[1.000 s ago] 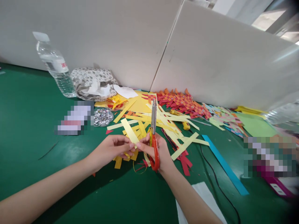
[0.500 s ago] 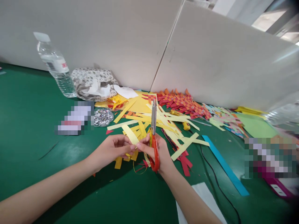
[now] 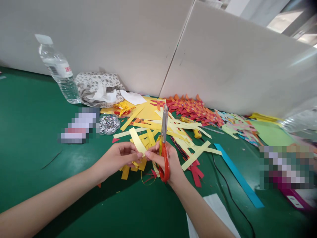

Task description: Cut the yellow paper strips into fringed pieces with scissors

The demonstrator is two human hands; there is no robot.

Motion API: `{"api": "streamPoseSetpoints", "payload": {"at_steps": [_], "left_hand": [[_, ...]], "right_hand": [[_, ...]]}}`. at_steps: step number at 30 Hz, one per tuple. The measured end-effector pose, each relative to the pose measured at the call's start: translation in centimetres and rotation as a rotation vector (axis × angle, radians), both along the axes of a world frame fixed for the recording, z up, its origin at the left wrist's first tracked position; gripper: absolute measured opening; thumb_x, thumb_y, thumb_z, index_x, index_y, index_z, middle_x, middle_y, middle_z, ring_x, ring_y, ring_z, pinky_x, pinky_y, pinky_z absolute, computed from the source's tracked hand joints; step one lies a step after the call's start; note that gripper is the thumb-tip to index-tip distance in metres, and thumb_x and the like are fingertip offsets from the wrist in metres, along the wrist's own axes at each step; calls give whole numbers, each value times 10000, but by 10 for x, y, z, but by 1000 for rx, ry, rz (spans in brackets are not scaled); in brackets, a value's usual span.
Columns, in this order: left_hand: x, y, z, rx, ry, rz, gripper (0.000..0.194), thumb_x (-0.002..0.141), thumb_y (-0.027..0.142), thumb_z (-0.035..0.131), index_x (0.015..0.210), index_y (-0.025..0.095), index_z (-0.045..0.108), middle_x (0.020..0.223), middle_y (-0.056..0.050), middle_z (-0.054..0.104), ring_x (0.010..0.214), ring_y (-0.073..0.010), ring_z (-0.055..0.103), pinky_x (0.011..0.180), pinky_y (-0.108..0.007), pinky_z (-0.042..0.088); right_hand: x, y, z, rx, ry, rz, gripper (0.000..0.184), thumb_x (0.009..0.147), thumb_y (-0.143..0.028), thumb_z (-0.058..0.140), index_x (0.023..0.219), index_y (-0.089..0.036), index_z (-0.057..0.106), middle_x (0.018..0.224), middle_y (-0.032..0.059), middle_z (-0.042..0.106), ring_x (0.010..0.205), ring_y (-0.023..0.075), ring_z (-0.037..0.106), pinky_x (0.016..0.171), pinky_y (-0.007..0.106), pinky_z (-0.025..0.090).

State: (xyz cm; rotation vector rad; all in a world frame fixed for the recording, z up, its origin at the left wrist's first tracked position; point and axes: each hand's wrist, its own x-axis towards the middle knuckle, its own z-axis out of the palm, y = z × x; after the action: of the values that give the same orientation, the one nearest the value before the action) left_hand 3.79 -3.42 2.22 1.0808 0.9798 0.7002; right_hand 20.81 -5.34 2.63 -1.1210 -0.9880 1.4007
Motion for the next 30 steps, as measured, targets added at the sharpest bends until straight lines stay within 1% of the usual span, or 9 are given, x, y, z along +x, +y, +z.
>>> {"api": "streamPoseSetpoints", "payload": {"at_steps": [2, 5, 8, 10, 12, 15, 18, 21, 30], "left_hand": [[0, 0, 0, 1, -7, 2, 184, 688, 329, 737, 702, 171, 644, 684, 9, 651, 624, -103, 606, 568, -191, 487], [0, 0, -1, 25, -27, -16, 166, 703, 324, 730, 735, 175, 666, 692, 14, 651, 622, -95, 598, 564, -181, 483], [-2, -1, -1, 63, -42, 14, 161, 715, 322, 727, 789, 185, 685, 727, 8, 672, 658, -103, 617, 590, -184, 497], [-3, 0, 0, 104, -42, 75, 159, 724, 327, 723, 790, 187, 688, 724, 4, 679, 679, -112, 630, 607, -188, 508], [-4, 2, 2, 159, -49, 161, 155, 733, 333, 719, 759, 184, 685, 700, 7, 673, 676, -109, 630, 611, -179, 511], [-7, 8, 3, 214, -77, 299, 158, 718, 331, 737, 740, 185, 681, 706, 14, 669, 655, -91, 616, 597, -157, 508], [-9, 13, 2, 221, -97, 378, 167, 712, 341, 744, 747, 191, 681, 738, 13, 672, 682, -94, 624, 601, -153, 514], [-12, 16, -1, 232, -115, 399, 165, 713, 346, 744, 736, 197, 678, 725, 20, 660, 694, -97, 629, 601, -152, 518], [-8, 12, -3, 264, -99, 373, 186, 685, 342, 759, 737, 177, 693, 699, 8, 663, 609, -88, 590, 563, -167, 522]], "right_hand": [[-1, 0, -1, -1, 0, -1, 423, 498, -246, 843, 675, -229, 460, 619, -47, 614, 605, 157, 604, 707, 354, 509], [-1, 0, -3, 16, -23, 4, 421, 517, -279, 829, 680, -225, 445, 618, -47, 610, 603, 153, 604, 687, 336, 504], [0, 0, -2, 45, -152, -16, 393, 573, -318, 789, 700, -228, 427, 645, -41, 601, 582, 141, 581, 631, 304, 488], [3, 1, 1, 64, -356, -57, 361, 609, -336, 755, 734, -229, 434, 673, -38, 592, 542, 127, 541, 565, 278, 456], [8, 1, 4, 94, -630, -83, 326, 634, -352, 725, 776, -228, 458, 680, -40, 571, 519, 119, 494, 521, 262, 413], [14, 3, 8, 147, -986, -37, 333, 660, -399, 680, 860, -227, 477, 683, -39, 536, 524, 131, 466, 520, 272, 381], [15, 4, 8, 207, -1170, 22, 375, 666, -443, 657, 905, -216, 478, 734, -12, 539, 588, 156, 494, 551, 285, 384], [13, 3, 6, 227, -1219, 73, 381, 678, -469, 643, 904, -204, 489, 753, 10, 547, 644, 179, 529, 573, 293, 397], [10, 0, 4, 225, -1218, 125, 453, 679, -489, 649, 985, -195, 489, 773, 20, 558, 647, 182, 547, 578, 300, 410]]}}
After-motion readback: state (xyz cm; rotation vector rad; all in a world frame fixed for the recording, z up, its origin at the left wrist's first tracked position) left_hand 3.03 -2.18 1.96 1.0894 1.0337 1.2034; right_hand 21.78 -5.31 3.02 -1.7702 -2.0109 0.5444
